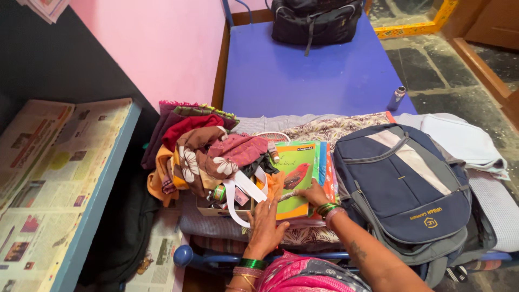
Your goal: The person organizes school materials by picking up books and notebooks from a bed, turning them over, and placing them onto a shelf by hand, then sorting through small pouches and plastic covers on the bed.
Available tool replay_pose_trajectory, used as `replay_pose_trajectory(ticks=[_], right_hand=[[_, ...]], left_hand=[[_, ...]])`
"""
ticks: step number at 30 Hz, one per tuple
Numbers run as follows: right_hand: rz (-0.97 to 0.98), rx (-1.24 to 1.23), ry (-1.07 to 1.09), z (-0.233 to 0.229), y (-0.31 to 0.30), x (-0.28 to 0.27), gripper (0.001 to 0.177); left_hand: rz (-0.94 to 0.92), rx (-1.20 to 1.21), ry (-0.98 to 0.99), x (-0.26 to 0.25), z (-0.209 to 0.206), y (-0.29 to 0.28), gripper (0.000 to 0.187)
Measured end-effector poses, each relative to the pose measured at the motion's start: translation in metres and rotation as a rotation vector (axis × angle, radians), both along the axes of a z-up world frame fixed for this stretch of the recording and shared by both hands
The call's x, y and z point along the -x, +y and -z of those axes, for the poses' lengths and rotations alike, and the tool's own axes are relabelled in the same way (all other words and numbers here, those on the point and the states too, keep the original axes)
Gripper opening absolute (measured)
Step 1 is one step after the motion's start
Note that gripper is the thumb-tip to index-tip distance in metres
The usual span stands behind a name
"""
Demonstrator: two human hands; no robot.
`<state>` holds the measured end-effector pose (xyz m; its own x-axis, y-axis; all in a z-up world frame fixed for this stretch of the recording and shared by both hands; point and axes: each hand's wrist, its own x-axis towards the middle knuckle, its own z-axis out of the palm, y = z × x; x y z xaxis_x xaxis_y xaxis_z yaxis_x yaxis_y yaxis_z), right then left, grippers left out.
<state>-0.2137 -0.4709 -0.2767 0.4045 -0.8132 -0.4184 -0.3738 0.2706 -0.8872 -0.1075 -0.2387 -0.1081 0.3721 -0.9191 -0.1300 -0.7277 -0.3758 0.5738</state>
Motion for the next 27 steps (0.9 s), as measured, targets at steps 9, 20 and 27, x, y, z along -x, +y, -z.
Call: replay_pose_trajectory(ticks=[9,20,27], right_hand=[[0.054,-0.162,-0.343,-0.055,-0.024,0.033,0.071],[0.075,-0.182,-0.807,-0.136,0.029,0.082,0.070],[-0.134,-0.321,-0.796,-0.172,0.080,0.071,0.077]], left_hand=[[0.154,0.077,0.046,-0.009,-0.007,-0.008,0.087],[0.451,0.414,-0.121,0.038,-0.051,-0.045,0.074],[0.141,0.616,-0.368,-0.018,-0.076,-0.096,0.069]])
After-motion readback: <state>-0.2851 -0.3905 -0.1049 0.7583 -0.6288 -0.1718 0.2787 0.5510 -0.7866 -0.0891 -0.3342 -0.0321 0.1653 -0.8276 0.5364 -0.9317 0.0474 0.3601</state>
